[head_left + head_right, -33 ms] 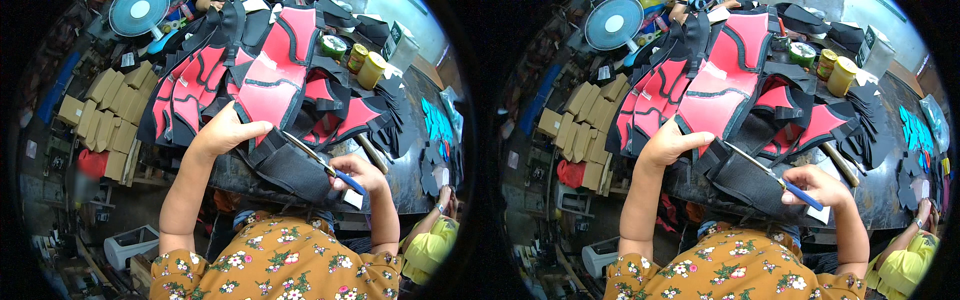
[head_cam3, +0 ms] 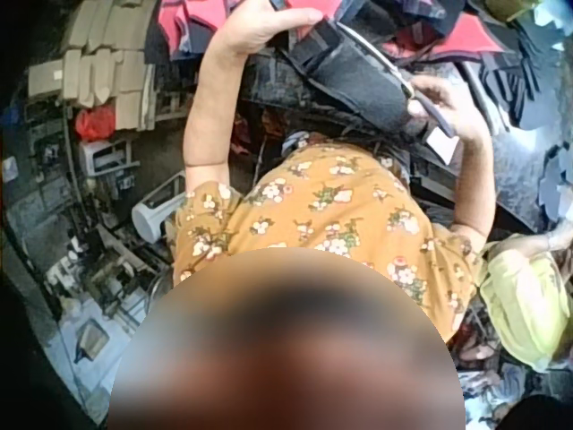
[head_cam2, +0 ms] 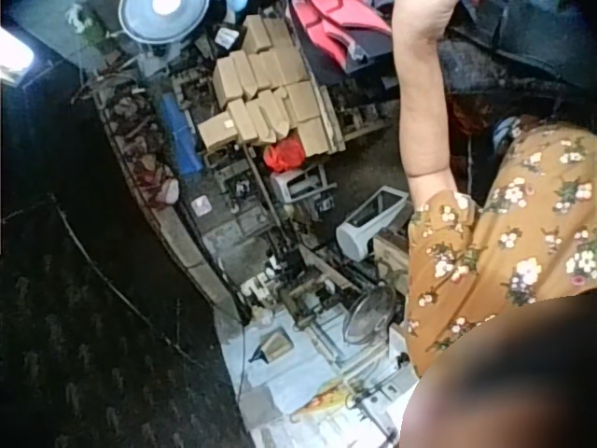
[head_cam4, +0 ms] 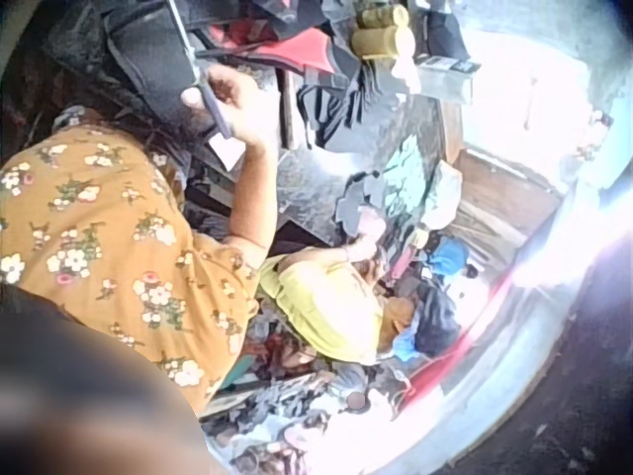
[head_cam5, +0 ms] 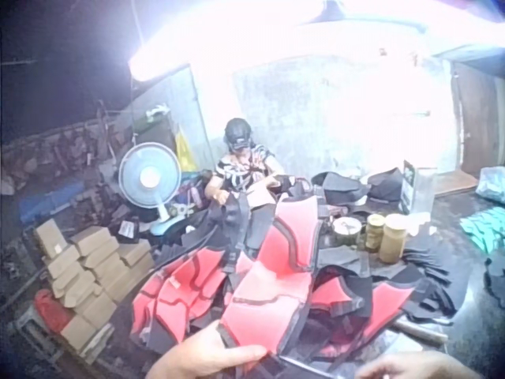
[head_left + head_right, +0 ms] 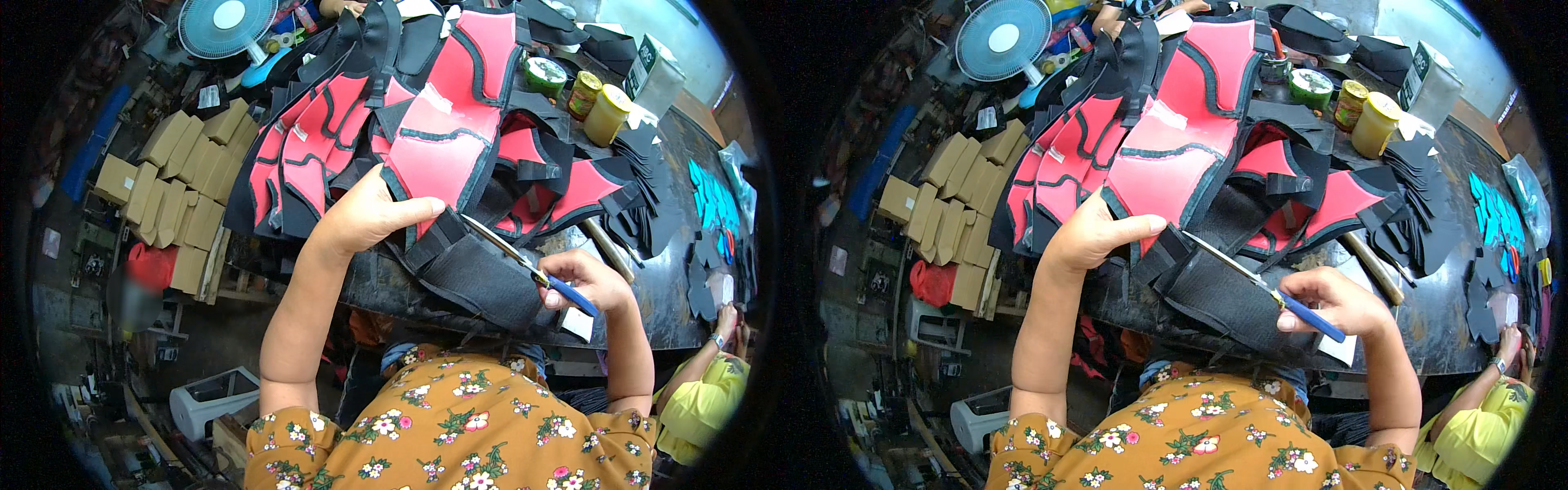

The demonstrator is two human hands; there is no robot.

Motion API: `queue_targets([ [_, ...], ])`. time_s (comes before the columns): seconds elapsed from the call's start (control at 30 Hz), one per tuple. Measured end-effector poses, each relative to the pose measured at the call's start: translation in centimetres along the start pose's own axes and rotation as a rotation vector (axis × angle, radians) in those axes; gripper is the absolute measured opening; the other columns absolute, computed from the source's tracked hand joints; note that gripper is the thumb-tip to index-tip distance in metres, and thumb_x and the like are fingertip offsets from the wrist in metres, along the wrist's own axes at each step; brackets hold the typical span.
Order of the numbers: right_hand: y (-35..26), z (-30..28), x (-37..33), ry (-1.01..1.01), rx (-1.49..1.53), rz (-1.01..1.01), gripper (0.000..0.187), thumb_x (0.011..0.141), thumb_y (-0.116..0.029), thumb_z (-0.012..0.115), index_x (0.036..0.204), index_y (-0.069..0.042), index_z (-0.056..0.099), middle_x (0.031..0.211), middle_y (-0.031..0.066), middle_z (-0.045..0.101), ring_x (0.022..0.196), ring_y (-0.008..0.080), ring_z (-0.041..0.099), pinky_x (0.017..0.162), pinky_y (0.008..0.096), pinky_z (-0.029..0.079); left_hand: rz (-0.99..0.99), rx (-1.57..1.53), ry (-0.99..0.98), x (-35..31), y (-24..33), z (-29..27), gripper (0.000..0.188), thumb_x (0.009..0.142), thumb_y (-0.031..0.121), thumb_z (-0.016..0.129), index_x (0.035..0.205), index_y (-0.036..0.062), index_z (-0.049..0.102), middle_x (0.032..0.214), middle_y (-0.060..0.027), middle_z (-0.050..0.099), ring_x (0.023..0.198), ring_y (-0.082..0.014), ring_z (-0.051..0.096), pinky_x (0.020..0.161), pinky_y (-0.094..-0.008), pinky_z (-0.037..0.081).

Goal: The person uses scissors to trim the black edges of pink fabric pieces. They repeatedly pick up a piece, cut along the border, and place it back on the table. The task continues throughout the clip with multiple pieces being trimmed.

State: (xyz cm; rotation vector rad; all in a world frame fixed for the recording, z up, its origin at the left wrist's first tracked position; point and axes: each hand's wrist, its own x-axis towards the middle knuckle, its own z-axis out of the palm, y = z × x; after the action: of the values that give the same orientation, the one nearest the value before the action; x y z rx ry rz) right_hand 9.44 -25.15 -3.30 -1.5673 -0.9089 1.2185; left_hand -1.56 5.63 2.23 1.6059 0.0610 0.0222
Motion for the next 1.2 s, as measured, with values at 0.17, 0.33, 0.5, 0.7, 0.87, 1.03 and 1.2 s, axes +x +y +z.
queue_targets([
  [0.17, -1.2, -0.7, 0.2, 0.006, -0.154, -0.022, 0.034, 0.08, -0.03, 0.077, 0.076, -0.003, 0.056, 0.065, -0.005, 0.046, 0.064, 0.0033, 0.042, 0.055, 0.0237, 0.036, -0.022, -0.017, -0.037, -0.1, 0.3, -0.1, 0.029, 0.081, 0.007, 0.072, 0.108, 0.0015, 0.062, 0.092, 0.0, 0.064, 0.082, -0.0081, 0.058, 0.074, -0.024, 0.047],
  [0.33, -1.9, -1.5, 0.6, 0.031, -0.319, -0.079, 0.037, 0.078, -0.03, 0.079, 0.075, -0.002, 0.056, 0.062, -0.0028, 0.045, 0.062, 0.0046, 0.041, 0.052, 0.025, 0.035, -0.024, -0.037, -0.058, 0.2, 0.6, -0.2, 0.031, 0.08, 0.007, 0.072, 0.109, 0.0015, 0.062, 0.092, -0.0003, 0.064, 0.081, -0.0081, 0.059, 0.074, -0.0241, 0.047],
  [0.5, -2.4, -1.9, 0.6, 0.061, -0.352, -0.062, 0.04, 0.071, -0.029, 0.083, 0.069, -0.002, 0.054, 0.06, -0.0023, 0.044, 0.059, 0.0077, 0.042, 0.052, 0.0262, 0.035, -0.066, -0.027, -0.067, 0.3, 0.6, -0.4, 0.032, 0.08, 0.008, 0.073, 0.109, 0.0015, 0.062, 0.093, -0.0008, 0.065, 0.082, -0.0087, 0.059, 0.075, -0.0248, 0.047],
  [0.7, -0.9, -1.0, 0.8, 0.077, -0.199, -0.097, 0.032, 0.077, -0.02, 0.081, 0.072, -0.002, 0.055, 0.062, -0.0044, 0.044, 0.062, 0.0034, 0.04, 0.052, 0.0239, 0.034, -0.003, -0.146, -0.001, 0.4, -1.3, -0.1, 0.031, 0.081, 0.007, 0.071, 0.11, 0.002, 0.06, 0.095, -0.0022, 0.065, 0.085, -0.011, 0.061, 0.076, -0.0267, 0.05],
  [0.87, 1.3, 1.8, 1.9, 0.105, 0.116, -0.182, 0.021, 0.086, -0.02, 0.071, 0.085, -0.004, 0.056, 0.077, -0.0002, 0.055, 0.072, 0.0067, 0.051, 0.065, 0.0241, 0.043, 0.096, -0.583, 0.119, 0.9, -3.6, 2.3, 0.031, 0.086, 0.001, 0.067, 0.115, 0.0039, 0.058, 0.103, -0.0025, 0.064, 0.094, -0.0118, 0.062, 0.084, -0.0279, 0.05],
  [1.03, 1.6, 4.2, 3.9, 0.122, 0.298, -0.294, 0.025, 0.09, -0.027, 0.064, 0.091, -0.005, 0.053, 0.083, 0.0025, 0.056, 0.078, 0.0097, 0.052, 0.072, 0.025, 0.044, 0.197, -0.606, 0.21, 0.9, -4.7, 4.6, 0.027, 0.088, 0.001, 0.065, 0.113, 0.0033, 0.058, 0.101, -0.0032, 0.064, 0.092, -0.0123, 0.062, 0.083, -0.0285, 0.051],
  [1.2, 0.6, 4.2, 5.0, 0.128, 0.234, -0.322, 0.026, 0.09, -0.028, 0.064, 0.092, -0.004, 0.052, 0.082, 0.0019, 0.054, 0.077, 0.0109, 0.05, 0.072, 0.0259, 0.043, 0.212, -0.548, 0.195, 0.6, -5.0, 5.0, 0.021, 0.088, 0.001, 0.065, 0.109, 0.0031, 0.059, 0.099, -0.0023, 0.064, 0.089, -0.0111, 0.062, 0.081, -0.0269, 0.05],
])
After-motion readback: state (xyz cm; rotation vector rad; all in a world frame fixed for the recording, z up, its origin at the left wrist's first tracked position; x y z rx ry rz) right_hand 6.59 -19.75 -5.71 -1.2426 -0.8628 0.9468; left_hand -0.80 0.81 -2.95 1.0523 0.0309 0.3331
